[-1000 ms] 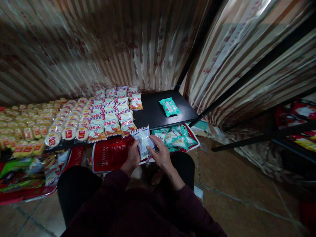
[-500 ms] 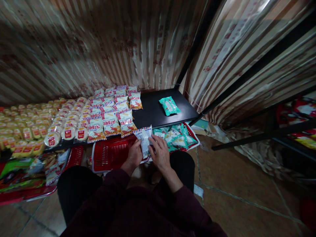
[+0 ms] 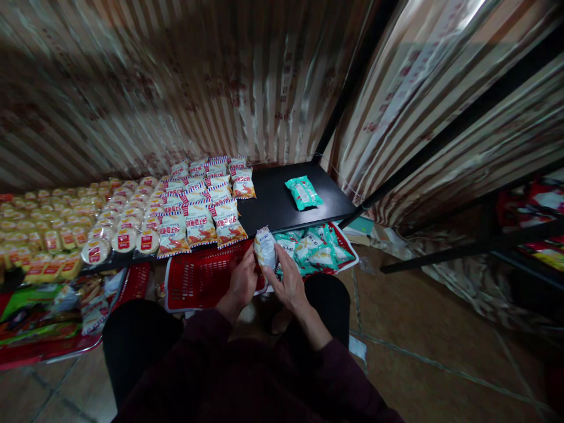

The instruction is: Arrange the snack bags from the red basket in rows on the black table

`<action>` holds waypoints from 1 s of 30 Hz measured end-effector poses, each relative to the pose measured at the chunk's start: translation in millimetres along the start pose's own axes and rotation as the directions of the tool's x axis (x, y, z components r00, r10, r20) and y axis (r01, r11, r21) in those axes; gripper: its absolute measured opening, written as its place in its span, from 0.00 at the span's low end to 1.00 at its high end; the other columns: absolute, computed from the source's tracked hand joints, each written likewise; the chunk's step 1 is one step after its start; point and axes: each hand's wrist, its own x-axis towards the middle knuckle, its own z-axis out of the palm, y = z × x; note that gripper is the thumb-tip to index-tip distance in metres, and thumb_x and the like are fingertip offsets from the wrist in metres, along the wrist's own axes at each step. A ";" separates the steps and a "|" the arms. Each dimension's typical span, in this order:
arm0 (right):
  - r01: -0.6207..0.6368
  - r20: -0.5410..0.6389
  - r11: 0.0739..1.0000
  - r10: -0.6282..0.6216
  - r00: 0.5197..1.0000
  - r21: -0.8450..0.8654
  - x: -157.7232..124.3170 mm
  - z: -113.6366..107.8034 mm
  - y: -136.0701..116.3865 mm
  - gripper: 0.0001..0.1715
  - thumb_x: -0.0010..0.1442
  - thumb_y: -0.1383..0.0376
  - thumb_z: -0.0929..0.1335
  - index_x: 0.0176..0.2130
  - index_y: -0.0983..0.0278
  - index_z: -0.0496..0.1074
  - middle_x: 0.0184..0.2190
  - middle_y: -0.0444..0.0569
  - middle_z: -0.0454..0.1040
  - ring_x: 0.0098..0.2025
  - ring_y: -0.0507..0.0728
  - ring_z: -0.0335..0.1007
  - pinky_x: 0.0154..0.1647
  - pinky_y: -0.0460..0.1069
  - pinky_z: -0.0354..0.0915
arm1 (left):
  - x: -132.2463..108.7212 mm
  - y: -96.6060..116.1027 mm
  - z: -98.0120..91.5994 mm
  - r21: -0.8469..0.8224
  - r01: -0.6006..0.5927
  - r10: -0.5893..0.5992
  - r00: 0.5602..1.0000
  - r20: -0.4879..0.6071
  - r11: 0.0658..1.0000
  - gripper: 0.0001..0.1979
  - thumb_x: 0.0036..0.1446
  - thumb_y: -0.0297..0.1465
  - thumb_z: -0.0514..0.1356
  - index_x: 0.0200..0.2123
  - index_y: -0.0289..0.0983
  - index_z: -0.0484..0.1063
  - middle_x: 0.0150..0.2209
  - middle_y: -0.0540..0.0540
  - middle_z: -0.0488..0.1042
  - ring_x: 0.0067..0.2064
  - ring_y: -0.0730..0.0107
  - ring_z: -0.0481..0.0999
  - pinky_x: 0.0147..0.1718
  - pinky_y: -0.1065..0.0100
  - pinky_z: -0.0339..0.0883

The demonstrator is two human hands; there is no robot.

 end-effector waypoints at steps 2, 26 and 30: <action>-0.035 0.019 0.999 0.035 0.999 0.020 -0.5 1.2 0.2 0.42 0.58 0.52 0.66 0.64 0.66 0.52 0.62 0.61 0.59 0.63 0.65 0.57 0.61 0.63 0.58 | -0.9 -1.6 1.9 -0.011 -0.028 0.028 0.999 0.025 1.000 0.23 0.57 0.32 0.55 0.57 0.40 0.65 0.59 0.46 0.67 0.62 0.65 0.61 0.61 0.64 0.53; -0.318 -0.011 0.812 0.370 0.929 0.489 13.3 5.6 18.3 0.36 0.59 0.49 0.64 0.60 0.65 0.61 0.54 0.57 0.70 0.52 0.62 0.69 0.52 0.57 0.66 | 7.5 -10.0 -13.1 0.580 -0.307 0.261 0.951 0.164 0.754 0.25 0.54 0.31 0.58 0.57 0.44 0.65 0.65 0.48 0.57 0.65 0.60 0.54 0.64 0.59 0.46; -0.360 0.012 0.779 0.413 0.911 0.514 18.5 7.6 22.6 0.36 0.58 0.48 0.64 0.59 0.64 0.62 0.54 0.57 0.69 0.52 0.62 0.69 0.53 0.58 0.66 | 10.5 -10.2 -9.8 0.640 -0.369 0.317 0.927 0.199 0.674 0.26 0.54 0.29 0.58 0.57 0.45 0.65 0.65 0.48 0.54 0.66 0.61 0.52 0.64 0.60 0.46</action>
